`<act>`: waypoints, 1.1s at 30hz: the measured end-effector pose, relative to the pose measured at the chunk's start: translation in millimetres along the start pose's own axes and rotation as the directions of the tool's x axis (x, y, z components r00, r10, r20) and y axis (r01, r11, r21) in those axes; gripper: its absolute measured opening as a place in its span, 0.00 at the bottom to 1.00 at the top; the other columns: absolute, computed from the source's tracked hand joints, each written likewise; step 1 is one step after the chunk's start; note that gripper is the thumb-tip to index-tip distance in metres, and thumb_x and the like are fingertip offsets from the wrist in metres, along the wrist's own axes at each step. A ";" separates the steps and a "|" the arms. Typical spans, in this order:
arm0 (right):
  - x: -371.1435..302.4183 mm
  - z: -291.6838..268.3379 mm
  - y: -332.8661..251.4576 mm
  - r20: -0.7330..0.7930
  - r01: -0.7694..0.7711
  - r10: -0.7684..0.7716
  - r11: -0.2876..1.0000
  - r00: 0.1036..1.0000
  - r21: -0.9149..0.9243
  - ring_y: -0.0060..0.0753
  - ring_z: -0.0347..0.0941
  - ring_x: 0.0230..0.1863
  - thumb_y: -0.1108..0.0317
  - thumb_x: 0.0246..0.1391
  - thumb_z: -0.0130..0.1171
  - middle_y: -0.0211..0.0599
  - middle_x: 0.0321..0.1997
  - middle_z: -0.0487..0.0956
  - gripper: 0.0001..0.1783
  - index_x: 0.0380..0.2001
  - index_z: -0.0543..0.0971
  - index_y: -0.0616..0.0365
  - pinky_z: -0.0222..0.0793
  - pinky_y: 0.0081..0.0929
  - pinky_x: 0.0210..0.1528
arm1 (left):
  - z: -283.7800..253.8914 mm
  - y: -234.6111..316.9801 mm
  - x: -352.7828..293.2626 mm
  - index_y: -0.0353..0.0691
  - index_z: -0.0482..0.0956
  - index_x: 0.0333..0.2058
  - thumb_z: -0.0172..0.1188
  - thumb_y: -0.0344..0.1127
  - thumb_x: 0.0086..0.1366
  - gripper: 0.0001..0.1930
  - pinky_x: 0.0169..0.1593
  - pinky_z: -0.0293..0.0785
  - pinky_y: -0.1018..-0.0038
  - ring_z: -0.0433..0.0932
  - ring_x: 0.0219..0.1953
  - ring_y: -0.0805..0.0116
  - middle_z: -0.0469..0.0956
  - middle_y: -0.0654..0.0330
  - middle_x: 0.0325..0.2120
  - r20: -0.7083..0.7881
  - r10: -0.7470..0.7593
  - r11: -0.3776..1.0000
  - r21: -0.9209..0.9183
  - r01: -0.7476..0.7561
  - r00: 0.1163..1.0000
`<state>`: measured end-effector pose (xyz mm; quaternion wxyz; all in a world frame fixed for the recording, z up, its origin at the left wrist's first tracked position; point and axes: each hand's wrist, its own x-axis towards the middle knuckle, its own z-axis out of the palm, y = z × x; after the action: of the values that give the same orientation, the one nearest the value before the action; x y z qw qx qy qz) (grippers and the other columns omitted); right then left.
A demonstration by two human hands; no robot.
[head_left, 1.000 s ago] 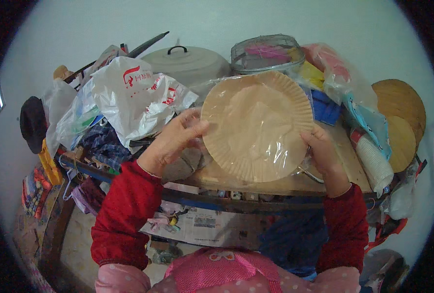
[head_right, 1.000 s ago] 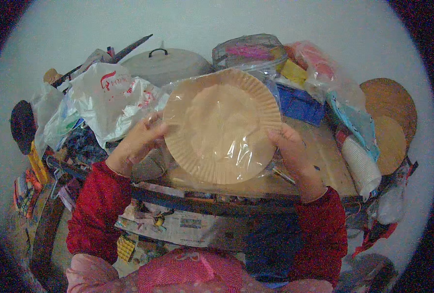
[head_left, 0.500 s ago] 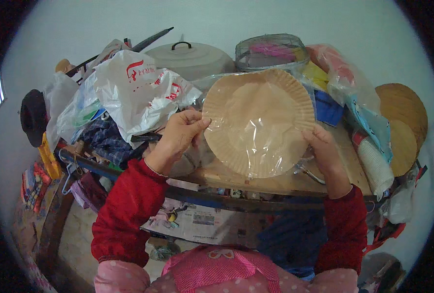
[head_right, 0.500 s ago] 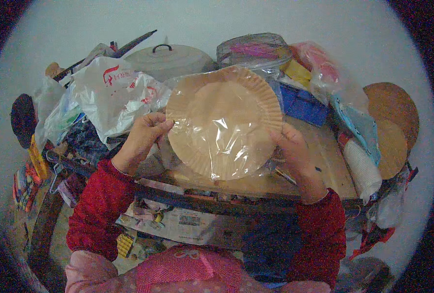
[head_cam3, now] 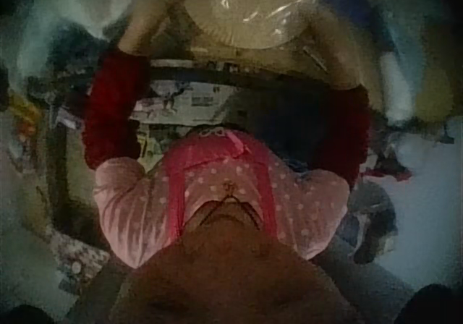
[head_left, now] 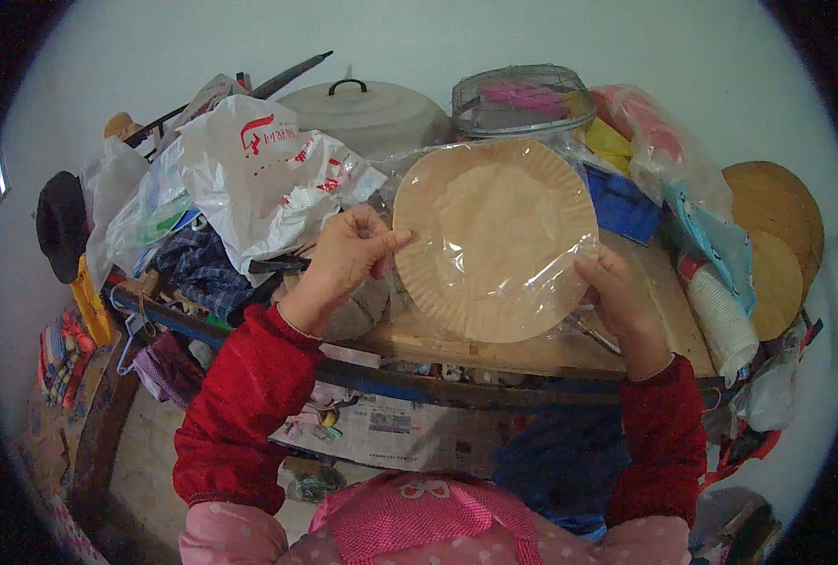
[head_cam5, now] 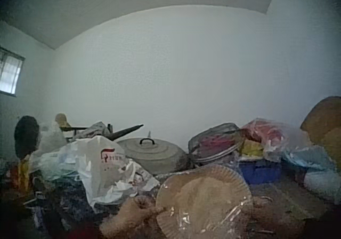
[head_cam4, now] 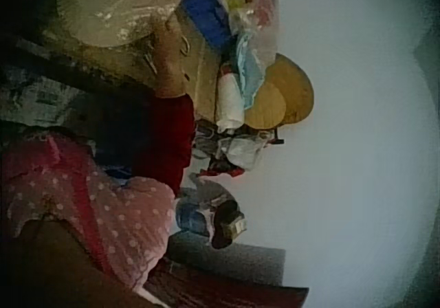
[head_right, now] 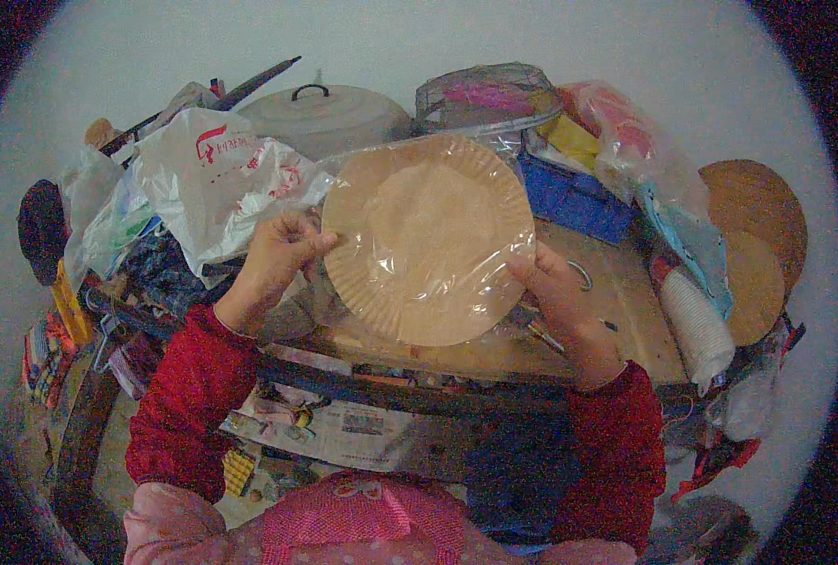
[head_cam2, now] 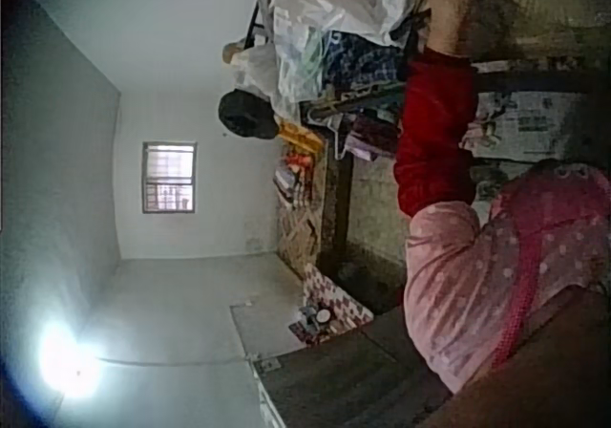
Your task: The person organizes various items in a cluttered room. They handle pens and a pencil case, placing them on a table. They then pick up a round wooden board, place it into a cardboard box, and close the box. Finally, they move a plastic bag and a metal pot on a shelf.
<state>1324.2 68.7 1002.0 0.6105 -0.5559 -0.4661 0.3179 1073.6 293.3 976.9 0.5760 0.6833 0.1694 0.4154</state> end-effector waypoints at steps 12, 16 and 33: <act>6.1 8.0 17.6 -0.023 0.000 0.002 0.996 1.000 0.089 0.29 0.75 0.40 0.70 0.53 0.56 0.35 0.44 0.76 0.21 0.50 0.69 0.62 0.73 0.29 0.43 | -1.4 -20.9 6.0 0.39 0.70 0.21 0.65 0.29 0.54 0.11 0.24 0.62 0.82 0.65 0.21 0.83 0.70 0.69 0.18 -0.080 0.196 0.972 0.146 -0.183 0.977; 7.3 7.6 17.0 -0.030 0.028 -0.026 0.997 0.999 0.070 0.31 0.75 0.40 0.69 0.51 0.56 0.37 0.43 0.77 0.21 0.49 0.70 0.63 0.73 0.30 0.43 | -2.2 -22.4 5.1 0.39 0.71 0.23 0.61 0.33 0.59 0.09 0.28 0.64 0.82 0.65 0.24 0.83 0.70 0.70 0.21 -0.012 0.257 0.962 0.095 -0.255 0.966; 10.0 20.4 24.4 -0.020 -0.055 0.062 0.968 0.998 0.243 0.32 0.76 0.42 0.73 0.51 0.56 0.38 0.45 0.76 0.21 0.50 0.69 0.64 0.75 0.32 0.43 | 19.6 26.9 -25.7 0.39 0.60 0.59 0.46 0.45 0.69 0.24 0.56 0.65 0.73 0.67 0.54 0.71 0.67 0.61 0.54 0.300 0.050 0.926 -0.372 0.068 0.953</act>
<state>1312.1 90.0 979.3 0.6704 -0.4949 -0.3989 0.3828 1066.5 254.9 992.5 0.7179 0.6143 -0.0012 0.3275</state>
